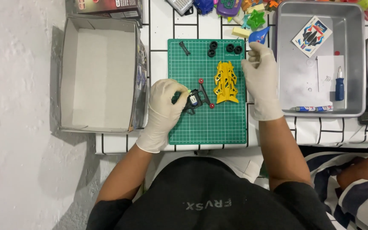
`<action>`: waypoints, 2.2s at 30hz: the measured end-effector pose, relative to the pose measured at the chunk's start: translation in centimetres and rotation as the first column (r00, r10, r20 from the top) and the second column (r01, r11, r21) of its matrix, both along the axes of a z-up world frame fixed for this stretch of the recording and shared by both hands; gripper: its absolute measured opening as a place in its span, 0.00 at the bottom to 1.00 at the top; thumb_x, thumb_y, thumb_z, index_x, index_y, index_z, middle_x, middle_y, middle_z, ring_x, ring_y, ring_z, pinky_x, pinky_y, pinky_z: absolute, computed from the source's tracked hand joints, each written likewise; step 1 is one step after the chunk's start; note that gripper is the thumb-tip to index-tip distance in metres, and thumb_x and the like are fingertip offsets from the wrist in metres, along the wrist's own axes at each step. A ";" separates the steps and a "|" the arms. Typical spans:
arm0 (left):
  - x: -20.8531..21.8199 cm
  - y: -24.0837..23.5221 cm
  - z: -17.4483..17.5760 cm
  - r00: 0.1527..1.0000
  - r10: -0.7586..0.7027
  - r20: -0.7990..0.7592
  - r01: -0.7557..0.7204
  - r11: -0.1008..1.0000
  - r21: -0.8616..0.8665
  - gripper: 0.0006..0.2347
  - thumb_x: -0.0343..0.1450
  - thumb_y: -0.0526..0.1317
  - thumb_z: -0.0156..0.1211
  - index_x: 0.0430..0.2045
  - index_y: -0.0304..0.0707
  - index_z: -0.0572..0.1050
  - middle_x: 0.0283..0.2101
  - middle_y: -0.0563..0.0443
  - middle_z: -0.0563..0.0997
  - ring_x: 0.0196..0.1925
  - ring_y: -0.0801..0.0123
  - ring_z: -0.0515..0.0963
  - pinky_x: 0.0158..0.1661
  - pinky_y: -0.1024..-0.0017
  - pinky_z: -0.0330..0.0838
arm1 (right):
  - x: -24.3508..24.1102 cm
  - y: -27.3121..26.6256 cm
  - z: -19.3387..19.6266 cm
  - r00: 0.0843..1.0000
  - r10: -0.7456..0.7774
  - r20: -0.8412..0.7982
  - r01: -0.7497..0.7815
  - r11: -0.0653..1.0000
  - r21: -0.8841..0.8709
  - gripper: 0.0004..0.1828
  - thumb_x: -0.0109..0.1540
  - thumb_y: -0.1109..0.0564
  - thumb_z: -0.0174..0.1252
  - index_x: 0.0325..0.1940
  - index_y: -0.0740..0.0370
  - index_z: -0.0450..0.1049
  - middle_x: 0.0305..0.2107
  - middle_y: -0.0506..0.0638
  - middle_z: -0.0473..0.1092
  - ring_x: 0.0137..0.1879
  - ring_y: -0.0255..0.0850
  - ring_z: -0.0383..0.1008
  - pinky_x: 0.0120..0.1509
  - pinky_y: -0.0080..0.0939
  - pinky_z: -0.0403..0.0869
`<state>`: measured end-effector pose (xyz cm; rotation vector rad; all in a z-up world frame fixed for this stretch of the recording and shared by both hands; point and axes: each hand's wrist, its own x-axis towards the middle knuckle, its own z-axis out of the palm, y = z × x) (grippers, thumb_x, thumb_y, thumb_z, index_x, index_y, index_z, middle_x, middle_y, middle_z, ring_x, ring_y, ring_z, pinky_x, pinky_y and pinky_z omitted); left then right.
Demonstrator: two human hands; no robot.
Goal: Assembling a plastic toy car model and placing it into its packaging box.
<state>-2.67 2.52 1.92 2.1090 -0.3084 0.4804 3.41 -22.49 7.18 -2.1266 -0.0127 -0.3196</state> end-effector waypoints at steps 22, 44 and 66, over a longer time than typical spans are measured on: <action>0.9 -0.7 0.2 0.990 -0.005 -0.141 0.026 0.989 0.146 0.02 0.68 0.37 0.67 0.26 0.45 0.80 0.31 0.55 0.81 0.45 0.62 0.78 0.50 0.65 0.70 | -10.0 0.8 3.2 0.883 0.316 -0.347 -0.371 0.923 -0.103 0.23 0.61 0.74 0.56 0.61 0.68 0.74 0.47 0.63 0.71 0.54 0.56 0.75 0.59 0.55 0.73; 2.2 -0.8 -0.7 0.990 -0.029 -0.139 0.083 0.914 0.398 0.05 0.69 0.39 0.68 0.22 0.48 0.79 0.26 0.59 0.75 0.43 0.66 0.76 0.53 0.63 0.64 | -13.0 2.4 -4.0 0.905 0.347 -0.245 -0.404 0.880 -0.248 0.10 0.62 0.57 0.66 0.46 0.59 0.78 0.39 0.50 0.75 0.47 0.46 0.78 0.54 0.46 0.74; 2.2 -1.1 0.2 0.986 0.032 -0.167 0.047 0.891 0.452 0.06 0.63 0.35 0.71 0.18 0.47 0.79 0.19 0.58 0.76 0.37 0.66 0.77 0.53 0.64 0.63 | -11.3 1.8 -5.1 0.883 0.468 0.049 -0.303 0.646 -0.701 0.07 0.61 0.59 0.67 0.43 0.54 0.80 0.36 0.44 0.70 0.42 0.39 0.75 0.41 0.37 0.72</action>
